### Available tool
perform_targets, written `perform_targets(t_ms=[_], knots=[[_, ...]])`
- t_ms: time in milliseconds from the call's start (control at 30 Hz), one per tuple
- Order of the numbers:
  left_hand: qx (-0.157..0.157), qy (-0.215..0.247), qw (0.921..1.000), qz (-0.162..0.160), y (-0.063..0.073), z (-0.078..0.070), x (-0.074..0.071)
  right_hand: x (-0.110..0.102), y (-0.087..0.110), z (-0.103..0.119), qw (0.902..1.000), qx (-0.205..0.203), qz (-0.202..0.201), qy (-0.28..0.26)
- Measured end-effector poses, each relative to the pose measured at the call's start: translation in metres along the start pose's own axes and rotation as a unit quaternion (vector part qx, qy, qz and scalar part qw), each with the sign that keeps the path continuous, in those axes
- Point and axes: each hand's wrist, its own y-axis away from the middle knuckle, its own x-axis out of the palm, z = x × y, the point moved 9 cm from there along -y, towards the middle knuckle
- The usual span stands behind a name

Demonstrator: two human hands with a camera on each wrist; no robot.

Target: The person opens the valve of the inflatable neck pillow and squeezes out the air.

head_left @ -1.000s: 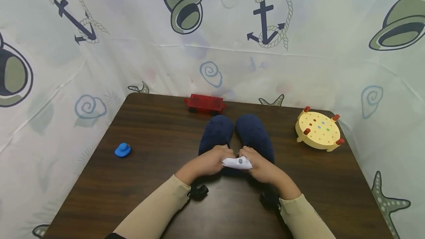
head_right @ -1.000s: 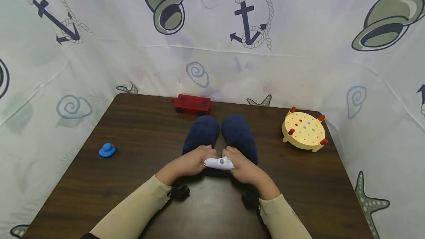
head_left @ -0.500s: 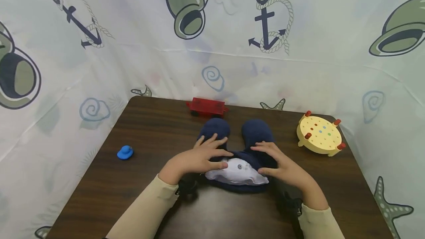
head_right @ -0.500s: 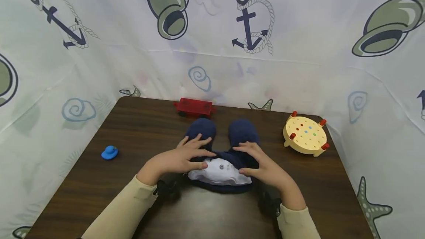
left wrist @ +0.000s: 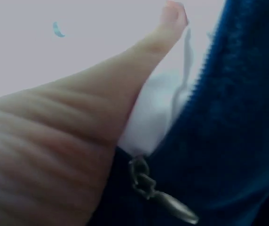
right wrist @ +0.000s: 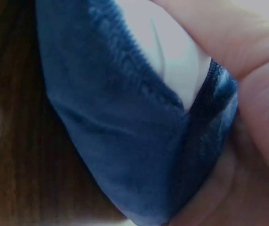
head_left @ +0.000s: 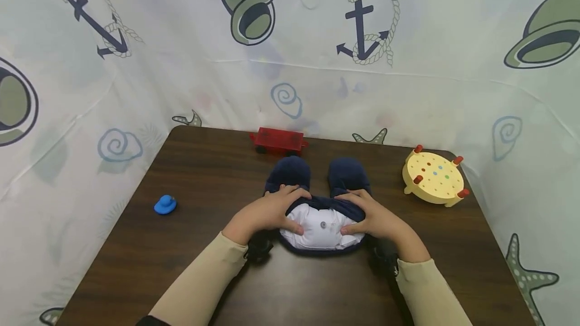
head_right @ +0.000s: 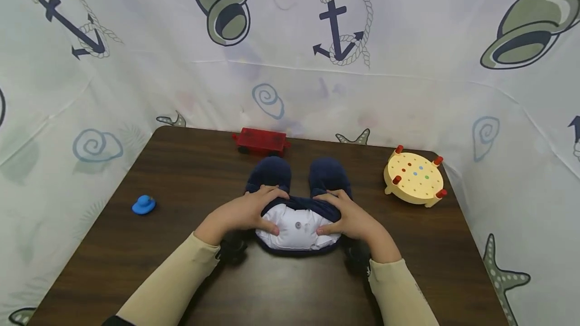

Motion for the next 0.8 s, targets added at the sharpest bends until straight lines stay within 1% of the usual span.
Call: perform_targets(t_ms=[67,133,267,400,500,600,667,800], knots=[[0.008,-0.022,0.9997,-0.006,-0.001,-0.005,-0.003,-0.002,0.001,0.001,1.0,0.002,-0.001,0.002],[0.009,-0.036,0.9993,-0.01,0.0,-0.008,-0.005,-0.005,0.002,0.003,0.9999,0.001,-0.008,0.009],[0.005,-0.037,0.9992,-0.016,0.0,-0.011,-0.007,-0.009,0.004,-0.001,0.9995,0.012,-0.027,0.014],[0.002,-0.025,0.9995,-0.018,0.002,-0.007,-0.003,-0.005,0.007,-0.006,0.9989,0.028,-0.038,-0.003],[0.001,-0.018,0.9998,-0.013,0.0,-0.002,0.004,-0.001,0.01,-0.007,0.9983,0.029,-0.049,-0.009],[-0.002,-0.022,0.9997,-0.006,-0.002,0.001,0.011,0.004,0.01,-0.005,0.9985,0.021,-0.051,0.006],[-0.008,-0.027,0.9996,-0.004,-0.002,0.002,0.014,0.007,0.01,-0.003,0.9986,0.015,-0.045,0.023],[-0.013,-0.028,0.9994,-0.013,0.001,0.002,0.016,0.011,0.01,-0.003,0.9986,0.015,-0.035,0.036]])
